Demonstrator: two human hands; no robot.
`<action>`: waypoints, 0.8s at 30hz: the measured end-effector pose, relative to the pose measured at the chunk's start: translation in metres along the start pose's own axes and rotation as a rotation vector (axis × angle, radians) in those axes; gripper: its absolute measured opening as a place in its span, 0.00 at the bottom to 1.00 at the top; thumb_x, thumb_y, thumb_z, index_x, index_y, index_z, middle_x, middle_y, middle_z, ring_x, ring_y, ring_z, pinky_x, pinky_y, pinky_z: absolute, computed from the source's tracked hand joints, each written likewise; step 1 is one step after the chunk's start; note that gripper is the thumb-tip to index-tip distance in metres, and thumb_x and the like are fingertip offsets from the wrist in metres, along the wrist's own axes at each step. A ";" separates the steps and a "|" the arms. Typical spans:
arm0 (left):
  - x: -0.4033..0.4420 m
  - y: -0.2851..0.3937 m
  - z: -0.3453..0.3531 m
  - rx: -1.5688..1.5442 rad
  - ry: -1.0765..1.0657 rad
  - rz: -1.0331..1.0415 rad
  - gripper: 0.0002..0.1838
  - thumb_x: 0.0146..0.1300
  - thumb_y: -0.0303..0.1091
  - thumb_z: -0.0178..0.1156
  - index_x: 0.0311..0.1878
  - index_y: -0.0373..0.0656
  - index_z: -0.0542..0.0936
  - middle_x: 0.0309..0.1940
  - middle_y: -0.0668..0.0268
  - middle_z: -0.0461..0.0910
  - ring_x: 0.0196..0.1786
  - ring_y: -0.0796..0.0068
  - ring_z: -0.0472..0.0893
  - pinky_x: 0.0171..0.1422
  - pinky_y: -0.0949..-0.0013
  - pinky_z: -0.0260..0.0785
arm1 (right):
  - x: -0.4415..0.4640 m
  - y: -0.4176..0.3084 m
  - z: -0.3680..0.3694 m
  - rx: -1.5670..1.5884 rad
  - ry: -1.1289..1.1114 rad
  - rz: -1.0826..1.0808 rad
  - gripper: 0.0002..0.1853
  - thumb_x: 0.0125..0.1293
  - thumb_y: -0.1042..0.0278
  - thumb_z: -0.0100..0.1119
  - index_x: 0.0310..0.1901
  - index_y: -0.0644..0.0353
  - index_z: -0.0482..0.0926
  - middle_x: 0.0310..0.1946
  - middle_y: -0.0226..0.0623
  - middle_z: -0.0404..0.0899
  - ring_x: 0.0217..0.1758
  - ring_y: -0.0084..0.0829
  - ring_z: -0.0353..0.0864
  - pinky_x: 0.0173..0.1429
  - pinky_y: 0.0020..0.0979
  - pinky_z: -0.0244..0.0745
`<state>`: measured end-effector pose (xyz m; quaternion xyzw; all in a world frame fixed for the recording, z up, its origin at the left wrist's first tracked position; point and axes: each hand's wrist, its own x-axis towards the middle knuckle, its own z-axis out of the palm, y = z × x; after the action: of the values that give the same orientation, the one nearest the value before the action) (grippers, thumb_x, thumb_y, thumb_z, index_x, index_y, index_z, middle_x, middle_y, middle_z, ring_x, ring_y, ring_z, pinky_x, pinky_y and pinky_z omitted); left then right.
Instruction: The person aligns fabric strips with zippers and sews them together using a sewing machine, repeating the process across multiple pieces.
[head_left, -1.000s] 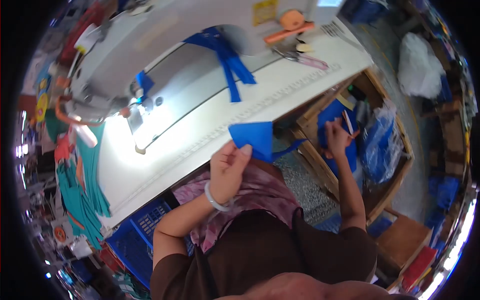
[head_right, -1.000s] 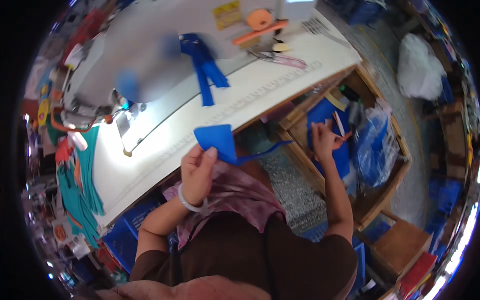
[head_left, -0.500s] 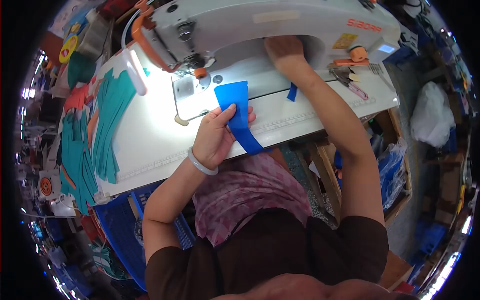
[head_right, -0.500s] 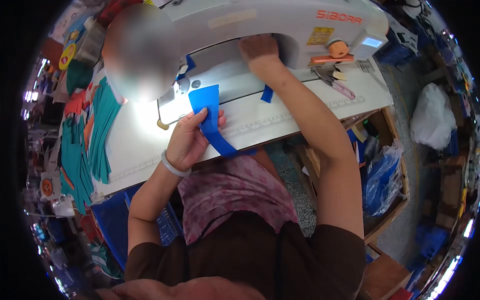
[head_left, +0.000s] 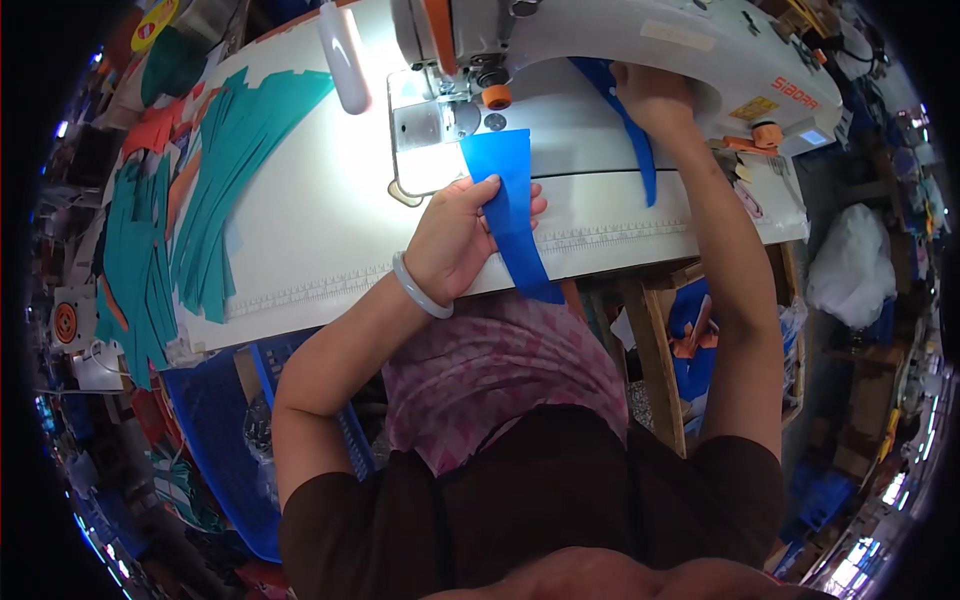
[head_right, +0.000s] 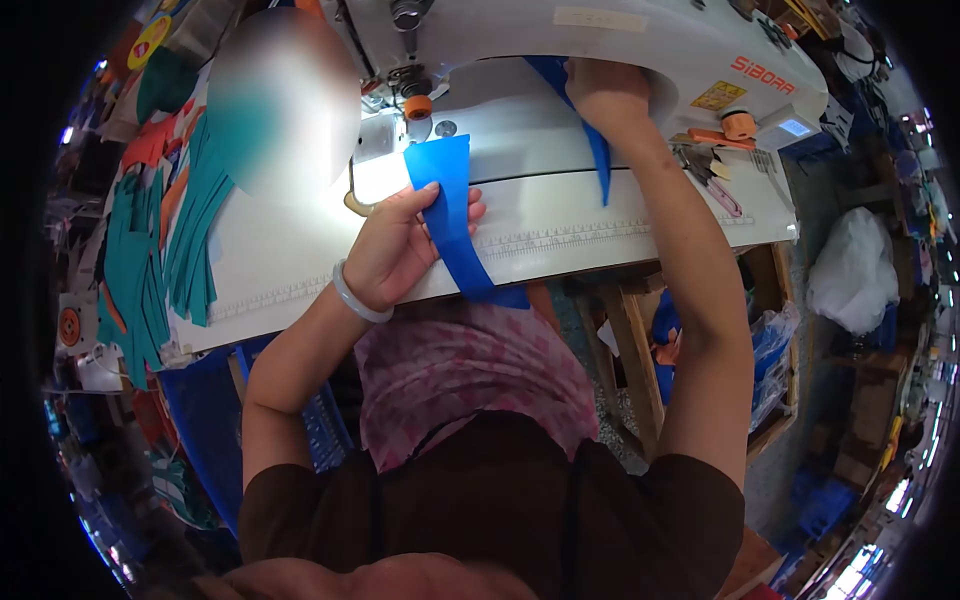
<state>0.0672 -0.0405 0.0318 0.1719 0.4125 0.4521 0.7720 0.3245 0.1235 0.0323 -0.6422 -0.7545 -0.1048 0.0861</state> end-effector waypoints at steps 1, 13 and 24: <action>0.000 0.001 -0.003 -0.005 -0.012 -0.001 0.16 0.81 0.31 0.48 0.63 0.29 0.64 0.57 0.44 0.82 0.56 0.56 0.87 0.62 0.60 0.82 | 0.004 0.004 0.002 0.083 -0.022 0.020 0.14 0.73 0.64 0.54 0.56 0.54 0.82 0.51 0.48 0.86 0.49 0.54 0.86 0.54 0.49 0.82; -0.002 0.000 -0.007 -0.001 -0.046 -0.013 0.20 0.81 0.32 0.46 0.67 0.27 0.63 0.59 0.44 0.78 0.60 0.56 0.84 0.67 0.56 0.77 | -0.025 -0.023 0.000 0.031 0.210 -0.175 0.15 0.72 0.59 0.61 0.53 0.59 0.82 0.46 0.47 0.85 0.42 0.46 0.87 0.42 0.42 0.82; 0.016 0.001 0.014 0.013 0.037 -0.012 0.21 0.80 0.31 0.46 0.68 0.26 0.62 0.61 0.43 0.76 0.61 0.56 0.83 0.70 0.54 0.76 | -0.052 -0.055 -0.050 0.455 0.023 -0.117 0.09 0.64 0.71 0.60 0.34 0.68 0.86 0.27 0.43 0.84 0.23 0.42 0.80 0.33 0.33 0.77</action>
<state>0.0820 -0.0251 0.0328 0.1661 0.4305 0.4480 0.7657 0.2780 0.0520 0.0641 -0.5601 -0.7936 0.0556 0.2310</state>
